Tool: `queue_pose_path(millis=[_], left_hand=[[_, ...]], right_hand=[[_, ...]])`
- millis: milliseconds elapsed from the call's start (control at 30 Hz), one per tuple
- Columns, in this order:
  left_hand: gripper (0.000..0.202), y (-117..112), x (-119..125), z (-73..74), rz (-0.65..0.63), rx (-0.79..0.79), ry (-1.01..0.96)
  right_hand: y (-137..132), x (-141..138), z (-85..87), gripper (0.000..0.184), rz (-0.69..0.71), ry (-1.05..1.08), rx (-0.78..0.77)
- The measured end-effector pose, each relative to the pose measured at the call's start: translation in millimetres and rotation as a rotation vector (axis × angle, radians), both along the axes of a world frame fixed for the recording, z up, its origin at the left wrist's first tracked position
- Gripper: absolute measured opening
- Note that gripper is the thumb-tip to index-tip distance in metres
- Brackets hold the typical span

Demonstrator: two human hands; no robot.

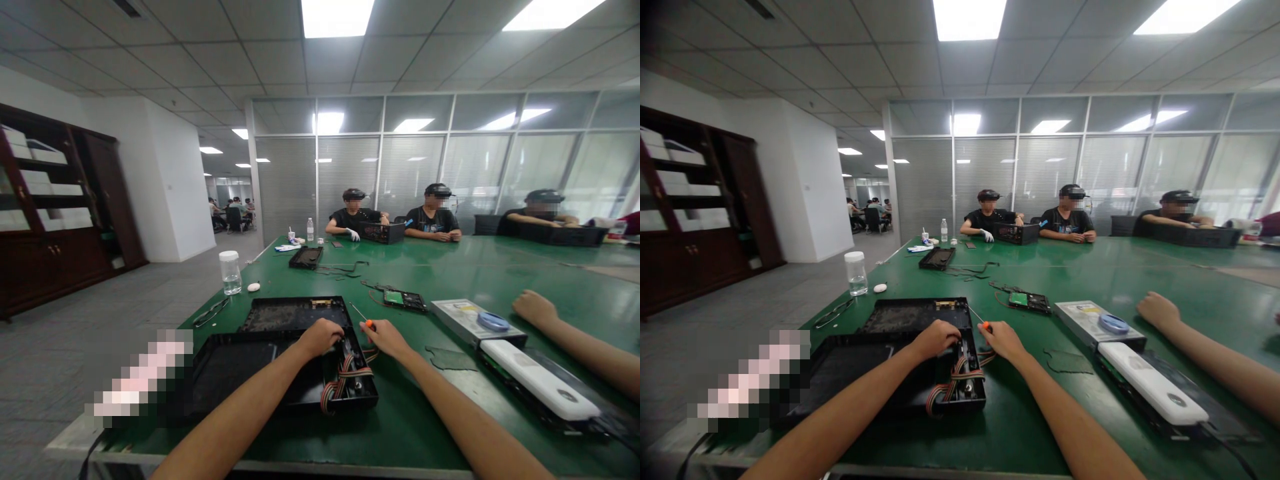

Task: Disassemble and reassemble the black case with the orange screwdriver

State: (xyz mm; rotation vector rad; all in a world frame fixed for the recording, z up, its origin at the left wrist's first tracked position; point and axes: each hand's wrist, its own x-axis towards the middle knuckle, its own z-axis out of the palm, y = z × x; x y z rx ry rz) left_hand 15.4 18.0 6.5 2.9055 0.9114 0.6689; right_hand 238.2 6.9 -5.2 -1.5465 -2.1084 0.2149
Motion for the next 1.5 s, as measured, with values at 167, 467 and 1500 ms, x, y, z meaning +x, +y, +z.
queue_pose_path(millis=[167,467,1500], left_hand=[[0.017,0.3,0.4,1.9,0.018,-0.017,-0.032],[0.021,-1.0,2.1,-2.4,-0.004,-0.001,0.043],[0.014,-17.5,8.5,9.5,0.167,-0.019,0.065]], right_hand=[[-0.4,-0.8,1.4,0.05,0.0,0.003,-0.007],[-2.2,-1.1,1.6,0.047,0.02,-0.004,0.031],[-9.9,2.2,16.2,0.048,-0.061,-0.077,0.115]])
